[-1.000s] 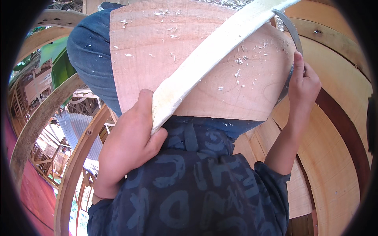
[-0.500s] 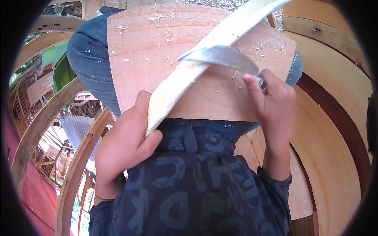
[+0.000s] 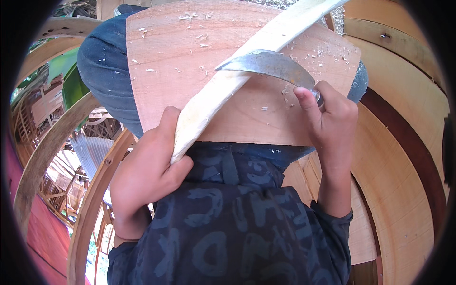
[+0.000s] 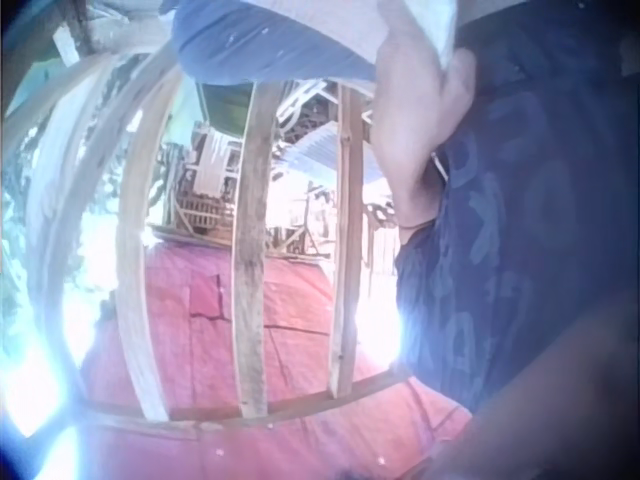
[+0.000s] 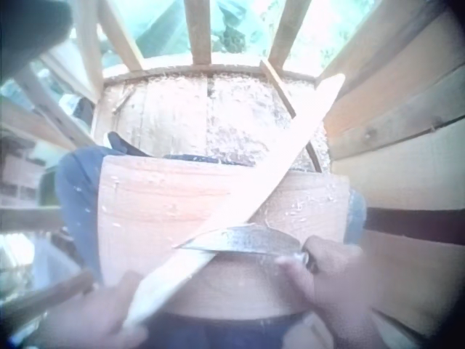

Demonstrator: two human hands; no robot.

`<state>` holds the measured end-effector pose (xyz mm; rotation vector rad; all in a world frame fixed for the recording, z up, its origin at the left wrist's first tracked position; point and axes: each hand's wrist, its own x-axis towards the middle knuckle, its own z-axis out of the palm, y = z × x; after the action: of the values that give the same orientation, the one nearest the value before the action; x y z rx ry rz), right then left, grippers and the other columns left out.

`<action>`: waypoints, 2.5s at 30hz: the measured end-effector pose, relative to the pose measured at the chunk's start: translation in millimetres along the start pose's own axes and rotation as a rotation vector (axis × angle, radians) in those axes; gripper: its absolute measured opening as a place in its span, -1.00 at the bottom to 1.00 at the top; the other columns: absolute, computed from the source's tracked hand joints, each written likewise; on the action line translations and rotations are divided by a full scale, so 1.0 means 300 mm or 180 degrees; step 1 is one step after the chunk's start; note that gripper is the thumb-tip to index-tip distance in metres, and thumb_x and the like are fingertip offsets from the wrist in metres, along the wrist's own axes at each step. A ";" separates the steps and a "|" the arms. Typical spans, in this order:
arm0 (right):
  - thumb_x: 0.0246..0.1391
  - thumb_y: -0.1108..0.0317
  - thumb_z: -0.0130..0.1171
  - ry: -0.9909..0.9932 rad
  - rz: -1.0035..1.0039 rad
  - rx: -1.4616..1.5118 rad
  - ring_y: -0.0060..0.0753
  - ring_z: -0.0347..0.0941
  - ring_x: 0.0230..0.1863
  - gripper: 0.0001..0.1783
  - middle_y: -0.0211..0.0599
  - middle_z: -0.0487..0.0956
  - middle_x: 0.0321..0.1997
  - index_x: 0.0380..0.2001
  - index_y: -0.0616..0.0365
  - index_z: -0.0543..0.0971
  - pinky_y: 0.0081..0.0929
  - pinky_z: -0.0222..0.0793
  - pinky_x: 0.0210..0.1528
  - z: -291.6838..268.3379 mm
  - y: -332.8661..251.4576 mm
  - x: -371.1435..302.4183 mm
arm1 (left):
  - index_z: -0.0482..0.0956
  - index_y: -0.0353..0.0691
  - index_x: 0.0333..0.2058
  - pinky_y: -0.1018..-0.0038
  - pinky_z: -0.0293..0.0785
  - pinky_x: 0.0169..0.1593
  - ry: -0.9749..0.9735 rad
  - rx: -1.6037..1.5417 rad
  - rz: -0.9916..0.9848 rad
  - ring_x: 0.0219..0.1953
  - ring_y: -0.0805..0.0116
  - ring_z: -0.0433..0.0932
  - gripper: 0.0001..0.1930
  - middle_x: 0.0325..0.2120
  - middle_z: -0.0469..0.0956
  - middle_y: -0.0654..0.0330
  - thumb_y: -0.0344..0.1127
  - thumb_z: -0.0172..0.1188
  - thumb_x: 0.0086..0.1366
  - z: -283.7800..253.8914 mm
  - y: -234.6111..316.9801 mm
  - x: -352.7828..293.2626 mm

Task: The person uses a curved knife to shave and shape a long, light-colored wooden stick held against their lap. They repeatedly scrape the surface to remove thin shavings, refining the stick's profile.

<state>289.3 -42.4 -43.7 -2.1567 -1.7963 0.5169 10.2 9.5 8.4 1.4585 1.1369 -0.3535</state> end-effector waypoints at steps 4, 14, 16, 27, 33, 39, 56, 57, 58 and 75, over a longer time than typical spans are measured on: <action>-0.05 -0.22 0.30 0.0163 -0.0080 -0.0251 -0.19 0.30 -0.76 -0.35 -0.23 0.33 -0.81 -0.75 0.14 0.37 -0.39 0.18 -0.68 0.020 0.035 0.026 | 0.16 -0.40 -0.09 0.04 0.34 -0.29 0.0042 0.0008 0.0114 -0.38 -0.43 0.41 -0.56 -0.56 0.39 -0.34 -0.46 0.05 0.03 -0.002 -0.006 -0.001; 0.20 -0.11 0.15 0.0456 0.1234 0.0323 -0.62 0.07 -0.64 -0.40 -0.37 0.15 -0.73 -0.56 0.31 0.52 -0.54 0.02 -0.59 -0.083 0.183 0.087 | 0.17 -0.39 -0.11 0.03 0.35 -0.29 -0.0010 -0.0092 0.0002 -0.35 -0.42 0.43 -0.58 -0.56 0.40 -0.33 -0.46 0.06 0.04 -0.009 -0.003 0.002; 0.17 -0.06 0.20 0.0008 0.0677 0.0103 -0.58 0.09 -0.66 -0.45 -0.32 0.17 -0.74 -0.55 0.30 0.52 -0.52 0.06 -0.60 -0.073 0.073 0.048 | 0.17 -0.39 -0.12 0.02 0.35 -0.27 0.0118 0.0034 0.0012 -0.34 -0.42 0.44 -0.59 -0.53 0.42 -0.34 -0.46 0.07 0.05 0.005 0.014 0.004; 0.11 -0.32 0.09 0.0316 0.1238 -0.0524 -0.25 0.30 -0.66 -0.25 -0.15 0.39 -0.74 -0.61 0.29 0.55 -0.33 0.23 -0.53 -0.048 0.178 0.136 | 0.19 -0.42 -0.15 0.01 0.40 -0.21 0.0616 0.0328 -0.0341 -0.30 -0.39 0.48 -0.60 -0.42 0.46 -0.35 -0.45 0.13 0.08 0.077 0.065 -0.013; 0.15 -0.22 0.13 0.0421 0.1188 0.0147 -0.53 0.06 -0.66 -0.30 -0.31 0.27 -0.78 -0.66 0.29 0.48 -0.47 0.04 -0.59 -0.136 0.293 0.063 | 0.20 -0.44 -0.14 0.02 0.42 -0.22 0.0742 0.0345 -0.0254 -0.30 -0.36 0.49 -0.59 -0.39 0.46 -0.33 -0.44 0.18 0.10 0.108 0.049 -0.024; 0.07 -0.22 0.21 -0.0176 0.0037 -0.0625 -0.16 0.36 -0.75 -0.35 -0.13 0.35 -0.81 -0.68 0.22 0.49 -0.35 0.21 -0.65 -0.045 0.052 0.006 | 0.21 -0.46 -0.10 0.05 0.45 -0.19 0.0718 0.0907 -0.0335 -0.27 -0.29 0.51 -0.55 -0.32 0.44 -0.28 -0.43 0.22 0.12 0.114 0.071 -0.010; 0.04 -0.16 0.25 -0.0094 0.0041 -0.0748 -0.05 0.23 -0.68 -0.38 -0.09 0.31 -0.76 -0.63 0.27 0.46 -0.32 0.21 -0.57 -0.033 0.082 0.043 | 0.22 -0.51 -0.02 0.09 0.46 -0.19 0.0865 0.1049 -0.0151 -0.24 -0.21 0.50 -0.47 -0.27 0.42 -0.22 -0.36 0.26 0.14 0.148 0.059 -0.011; 0.04 -0.18 0.24 -0.0114 0.0149 -0.0768 -0.08 0.22 -0.69 -0.37 -0.09 0.30 -0.76 -0.62 0.28 0.46 -0.33 0.20 -0.57 -0.035 0.076 0.047 | 0.22 -0.51 -0.02 0.09 0.46 -0.20 0.0882 0.1025 -0.0106 -0.24 -0.21 0.50 -0.46 -0.28 0.43 -0.22 -0.35 0.26 0.14 0.143 0.059 -0.009; 0.05 -0.19 0.23 -0.0136 0.0254 -0.0789 -0.12 0.21 -0.69 -0.36 -0.09 0.29 -0.76 -0.62 0.28 0.47 -0.34 0.19 -0.57 -0.039 0.066 0.048 | 0.22 -0.51 -0.02 0.10 0.46 -0.20 0.0891 0.1005 -0.0057 -0.24 -0.20 0.50 -0.46 -0.28 0.43 -0.21 -0.35 0.27 0.13 0.140 0.054 -0.008; -0.07 -0.29 0.28 -0.0270 -0.0043 -0.0579 -0.14 0.40 -0.73 -0.32 -0.23 0.36 -0.83 -0.76 0.15 0.45 -0.35 0.26 -0.65 -0.026 0.015 -0.035 | 0.23 -0.50 -0.01 0.13 0.47 -0.20 0.1035 0.1166 -0.0080 -0.24 -0.14 0.52 -0.44 -0.27 0.43 -0.18 -0.33 0.28 0.12 0.169 0.047 0.008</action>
<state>295.3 -53.4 -37.9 -2.2704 -1.9714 0.4645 42.1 -32.1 1.6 1.8732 1.4028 -0.3637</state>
